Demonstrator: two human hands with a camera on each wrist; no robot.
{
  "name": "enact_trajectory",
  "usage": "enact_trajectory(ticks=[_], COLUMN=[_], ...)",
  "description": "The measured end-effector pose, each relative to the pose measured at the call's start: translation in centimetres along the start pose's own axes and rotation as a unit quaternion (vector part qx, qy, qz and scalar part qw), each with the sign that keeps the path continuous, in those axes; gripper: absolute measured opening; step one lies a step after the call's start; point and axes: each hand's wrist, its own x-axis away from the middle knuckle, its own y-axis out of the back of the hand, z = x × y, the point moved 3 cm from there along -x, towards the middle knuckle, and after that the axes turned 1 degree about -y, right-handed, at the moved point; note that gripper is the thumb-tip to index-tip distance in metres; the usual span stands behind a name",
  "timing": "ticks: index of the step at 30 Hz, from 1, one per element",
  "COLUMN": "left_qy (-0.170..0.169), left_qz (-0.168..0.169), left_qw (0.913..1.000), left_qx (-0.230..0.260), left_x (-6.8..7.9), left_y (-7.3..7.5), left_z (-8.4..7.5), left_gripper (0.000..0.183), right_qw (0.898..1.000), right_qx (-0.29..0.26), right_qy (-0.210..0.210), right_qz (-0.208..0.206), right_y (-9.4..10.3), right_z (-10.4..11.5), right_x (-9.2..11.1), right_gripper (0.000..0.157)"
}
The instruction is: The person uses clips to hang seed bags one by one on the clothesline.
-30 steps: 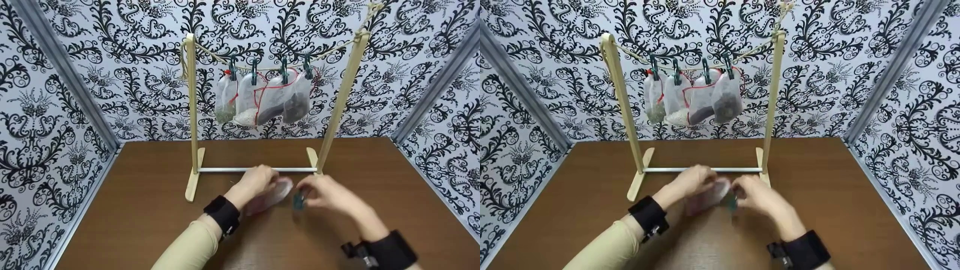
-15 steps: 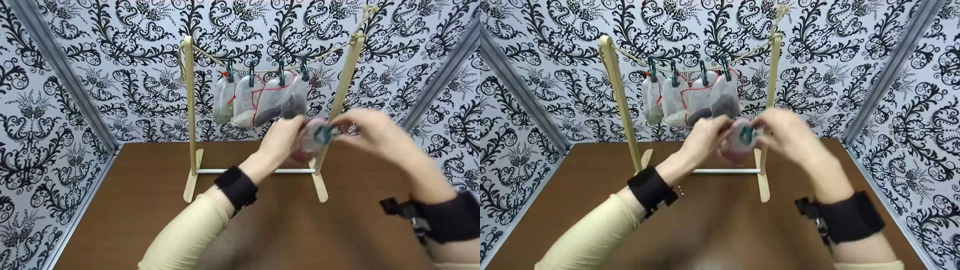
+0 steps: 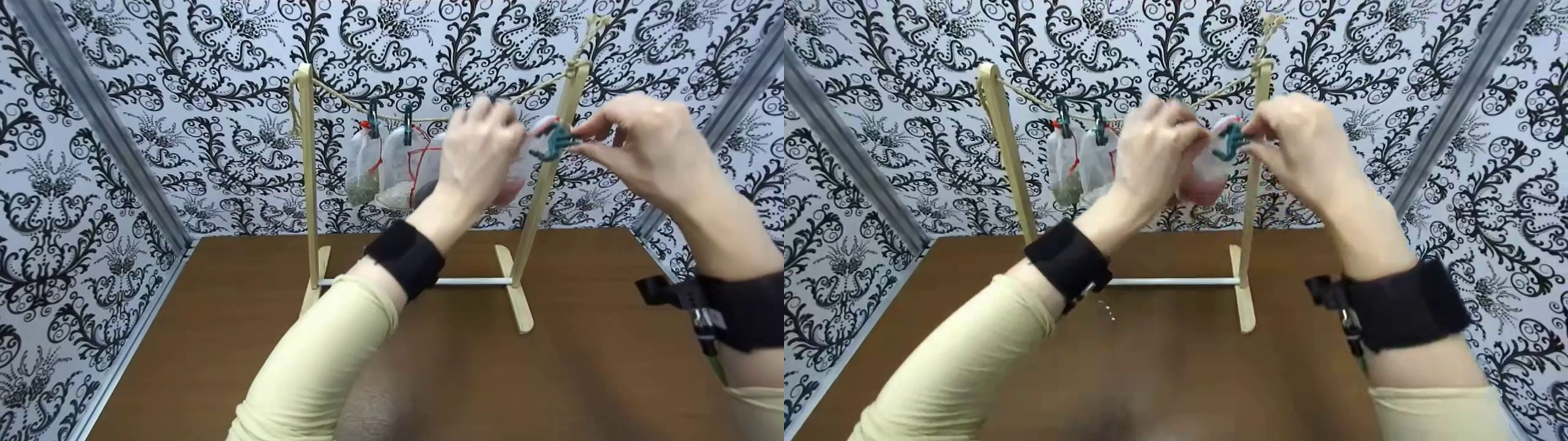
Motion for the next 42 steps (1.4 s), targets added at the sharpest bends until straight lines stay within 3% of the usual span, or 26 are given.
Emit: enact_trajectory(ticks=[5,9,19,27,37,42], left_qy=[0.057,0.081,0.127,0.134,0.122,0.114], left_qz=[0.002,0.005,0.037,0.053,0.058,0.061], left_qw=[0.9981,0.9965,0.9906,0.9892,0.9905,0.9914], left_qx=[0.022,0.017,0.036,0.028,0.025,0.021], left_x=[-1.6,-2.1,-2.3,-2.5,-2.0,-1.7], left_y=[-0.3,-0.7,-1.8,-1.8,-2.2,-2.4], left_z=[1.0,1.2,1.8,1.6,1.6,1.7], left_gripper=[0.017,0.014,0.019,0.016,0.025,0.022], right_qw=[1.0,0.999,0.989,0.984,0.984,0.982], right_qx=[0.021,0.048,0.127,0.146,0.132,0.125], right_qy=[-0.003,0.0,0.022,0.059,0.059,0.046], right_qz=[-0.021,-0.026,0.071,0.084,0.106,0.133], right_y=[0.8,0.8,0.2,-1.4,-2.3,-2.4], right_z=[0.3,0.3,0.5,1.1,0.9,0.8], right_x=[-1.5,-3.0,-6.4,-7.8,-7.2,-7.1], right_gripper=[0.011,0.012,0.007,0.006,0.014,0.027])
